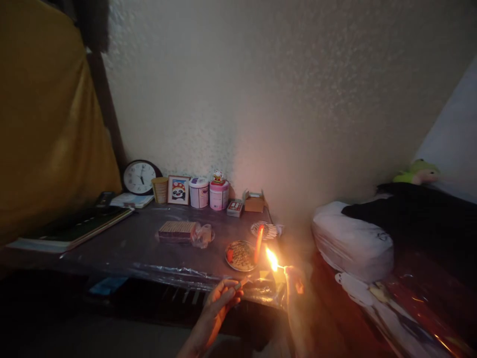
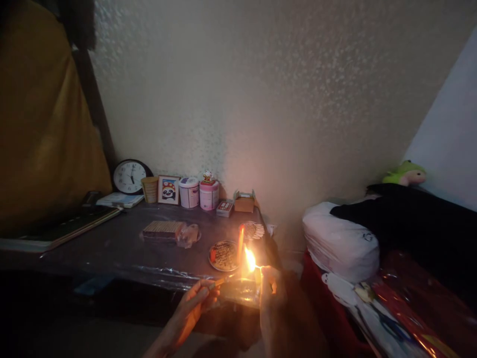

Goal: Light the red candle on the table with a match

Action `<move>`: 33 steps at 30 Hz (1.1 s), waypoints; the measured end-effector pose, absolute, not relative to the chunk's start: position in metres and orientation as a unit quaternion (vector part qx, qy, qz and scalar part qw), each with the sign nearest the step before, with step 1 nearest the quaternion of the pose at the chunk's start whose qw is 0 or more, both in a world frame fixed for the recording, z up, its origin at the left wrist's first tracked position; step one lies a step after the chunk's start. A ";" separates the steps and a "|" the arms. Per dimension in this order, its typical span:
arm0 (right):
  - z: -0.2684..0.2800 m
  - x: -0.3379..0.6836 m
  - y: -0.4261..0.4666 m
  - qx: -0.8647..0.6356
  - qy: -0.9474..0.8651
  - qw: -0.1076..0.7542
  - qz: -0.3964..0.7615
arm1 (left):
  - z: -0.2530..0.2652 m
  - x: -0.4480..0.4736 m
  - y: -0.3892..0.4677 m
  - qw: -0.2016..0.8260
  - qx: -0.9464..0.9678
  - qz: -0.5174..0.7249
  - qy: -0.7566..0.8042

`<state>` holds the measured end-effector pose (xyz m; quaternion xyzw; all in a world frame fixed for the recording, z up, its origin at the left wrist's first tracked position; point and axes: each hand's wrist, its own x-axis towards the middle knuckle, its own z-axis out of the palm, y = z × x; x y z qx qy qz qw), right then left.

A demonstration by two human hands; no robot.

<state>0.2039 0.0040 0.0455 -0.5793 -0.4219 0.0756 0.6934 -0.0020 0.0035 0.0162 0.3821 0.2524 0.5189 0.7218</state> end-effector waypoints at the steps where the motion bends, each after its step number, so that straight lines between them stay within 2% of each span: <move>1: 0.045 0.203 0.003 -0.590 -0.402 0.694 0.091 | 0.014 -0.001 0.002 0.723 0.381 0.517 0.254; 23: 0.030 0.202 0.000 -0.595 -0.339 0.693 0.225 | -0.008 0.003 -0.009 0.739 0.381 0.483 0.275; 33: 0.023 0.204 0.003 -0.582 -0.342 0.701 0.232 | -0.011 0.001 -0.008 0.742 0.401 0.465 0.269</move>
